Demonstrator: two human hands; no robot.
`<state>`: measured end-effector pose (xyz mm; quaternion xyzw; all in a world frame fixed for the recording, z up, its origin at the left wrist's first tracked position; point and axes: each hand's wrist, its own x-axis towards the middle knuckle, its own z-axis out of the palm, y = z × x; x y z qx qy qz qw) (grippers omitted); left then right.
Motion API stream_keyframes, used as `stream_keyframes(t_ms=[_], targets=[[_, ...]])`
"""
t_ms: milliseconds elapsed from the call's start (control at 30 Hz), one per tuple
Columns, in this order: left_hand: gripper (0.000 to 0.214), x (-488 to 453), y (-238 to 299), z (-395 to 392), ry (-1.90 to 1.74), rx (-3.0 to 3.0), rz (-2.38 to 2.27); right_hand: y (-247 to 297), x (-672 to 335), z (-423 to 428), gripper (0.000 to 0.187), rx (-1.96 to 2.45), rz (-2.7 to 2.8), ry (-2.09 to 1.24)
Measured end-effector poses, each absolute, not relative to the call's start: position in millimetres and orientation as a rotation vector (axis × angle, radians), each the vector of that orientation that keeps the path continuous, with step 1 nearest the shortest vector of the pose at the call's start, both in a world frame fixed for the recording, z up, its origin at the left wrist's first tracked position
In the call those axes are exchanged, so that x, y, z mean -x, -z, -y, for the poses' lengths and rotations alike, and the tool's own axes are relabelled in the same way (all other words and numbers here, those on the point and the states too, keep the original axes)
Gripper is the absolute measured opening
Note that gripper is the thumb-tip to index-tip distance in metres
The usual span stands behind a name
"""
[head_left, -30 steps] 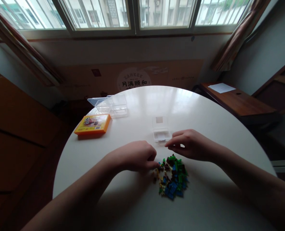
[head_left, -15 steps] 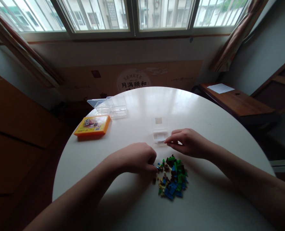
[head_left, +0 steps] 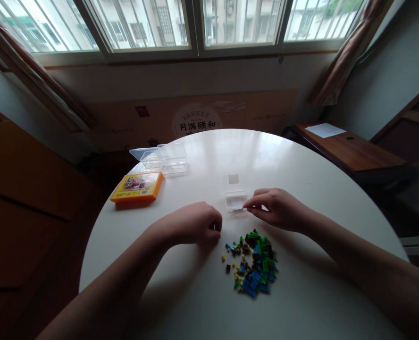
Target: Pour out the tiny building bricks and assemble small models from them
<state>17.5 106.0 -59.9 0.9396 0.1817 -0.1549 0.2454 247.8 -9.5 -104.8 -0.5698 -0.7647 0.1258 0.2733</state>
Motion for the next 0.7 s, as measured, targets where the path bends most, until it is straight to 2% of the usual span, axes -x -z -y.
stream_keyframes(t_ms=[367,533,700], targets=[[0.010,-14.8,59.6,-104.0,0.332,-2.738,-0.531,115.6,-254.1,1.9,0.027,1.636,1.947,-0.204],[0.013,-15.8,61.3,-101.7,0.299,-2.793,-0.516,117.0,-255.5,-1.5,0.017,1.668,1.951,-0.289],[0.017,-16.3,66.3,-101.5,0.233,-2.886,-0.507,114.3,-252.3,-0.1,0.017,1.650,2.004,-0.378]])
